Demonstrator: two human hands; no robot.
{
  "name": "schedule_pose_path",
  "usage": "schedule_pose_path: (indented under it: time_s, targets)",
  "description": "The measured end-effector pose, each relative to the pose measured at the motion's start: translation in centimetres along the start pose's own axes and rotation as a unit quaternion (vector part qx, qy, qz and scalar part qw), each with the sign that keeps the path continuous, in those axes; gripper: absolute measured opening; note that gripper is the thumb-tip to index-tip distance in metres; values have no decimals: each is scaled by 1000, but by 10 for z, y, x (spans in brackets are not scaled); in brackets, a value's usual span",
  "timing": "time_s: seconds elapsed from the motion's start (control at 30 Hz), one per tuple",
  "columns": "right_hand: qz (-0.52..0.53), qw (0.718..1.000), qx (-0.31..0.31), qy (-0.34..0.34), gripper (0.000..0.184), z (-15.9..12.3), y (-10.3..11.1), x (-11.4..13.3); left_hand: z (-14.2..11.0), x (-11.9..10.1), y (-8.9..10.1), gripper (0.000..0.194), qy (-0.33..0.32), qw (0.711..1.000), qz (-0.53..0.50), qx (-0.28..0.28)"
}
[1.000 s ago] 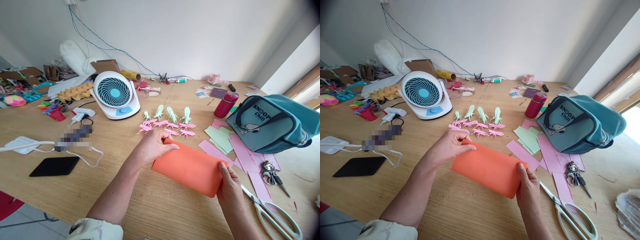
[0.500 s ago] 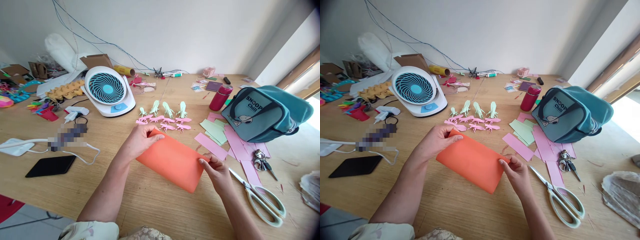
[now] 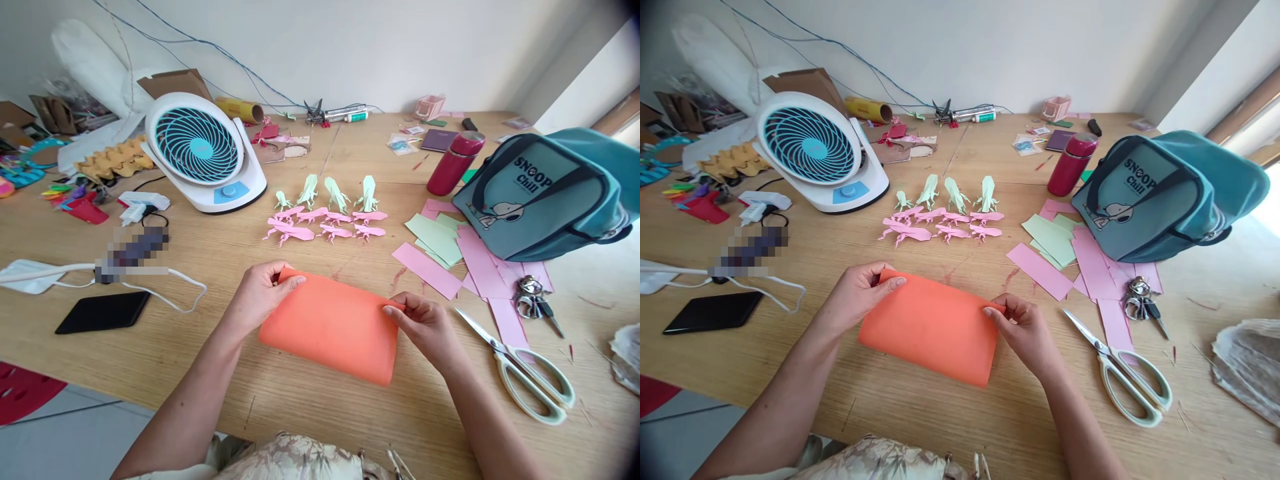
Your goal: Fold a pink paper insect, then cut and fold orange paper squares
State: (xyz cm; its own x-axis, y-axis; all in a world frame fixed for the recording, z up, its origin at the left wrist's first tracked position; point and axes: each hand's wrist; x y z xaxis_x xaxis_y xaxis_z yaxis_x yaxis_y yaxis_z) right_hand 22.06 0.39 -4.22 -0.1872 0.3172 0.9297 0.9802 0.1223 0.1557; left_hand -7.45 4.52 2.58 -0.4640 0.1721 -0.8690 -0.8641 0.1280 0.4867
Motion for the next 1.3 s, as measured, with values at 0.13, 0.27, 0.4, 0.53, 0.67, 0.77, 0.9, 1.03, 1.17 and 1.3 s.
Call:
schedule_pose_path:
  time_s: [0.13, 0.27, 0.4, 0.53, 0.67, 0.77, 0.9, 1.03, 1.17, 1.3]
  targets:
    - [20, 1000, 15, -15, 36, -1, -1, 5, 0, 9, -5, 30, -7, 999, -31, -13]
    - [-24, 1000, -5, -4, 40, -1, 0, 7, -1, 14, -8, 30, -5, 999, -44, -15]
    - [-125, 991, -31, 20, 36, -1, 6, 4, -4, 13, -13, 31, -6, 999, -48, -17]
    - [-213, 976, -42, 20, 33, -2, 9, 2, -7, 13, -17, 31, -14, 998, -52, -18]
    - [-240, 968, -61, 43, 33, -3, 9, 4, -8, 14, -19, 33, -12, 998, -50, -27]
    - [-243, 965, -78, 62, 33, -2, 9, 4, -9, 11, -19, 33, -12, 998, -62, -27]
    - [-246, 963, -89, 71, 32, 1, 11, 1, -11, 3, -19, 30, -21, 998, -50, -34]
    - [-254, 961, -83, 69, 32, 1, 14, -1, -14, -4, -20, 27, -47, 998, -16, -44]
    - [-276, 956, -81, 49, 31, -2, 15, 2, -12, 3, -22, 26, -39, 999, -7, -26]
    - [-313, 946, -81, 36, 27, -3, 12, 4, -6, 20, -27, 23, -24, 998, 62, 16]
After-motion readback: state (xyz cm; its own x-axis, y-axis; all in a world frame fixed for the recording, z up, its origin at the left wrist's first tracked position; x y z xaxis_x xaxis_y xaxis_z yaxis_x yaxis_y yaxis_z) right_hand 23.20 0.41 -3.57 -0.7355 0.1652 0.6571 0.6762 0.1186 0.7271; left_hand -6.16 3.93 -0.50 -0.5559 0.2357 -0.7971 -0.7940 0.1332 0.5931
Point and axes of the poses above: each hand's wrist, its own z-axis towards the middle knuckle, its own y-axis out of the back of the hand, x = y × z, and after that the axes turned 12 degrees about -y, right-handed
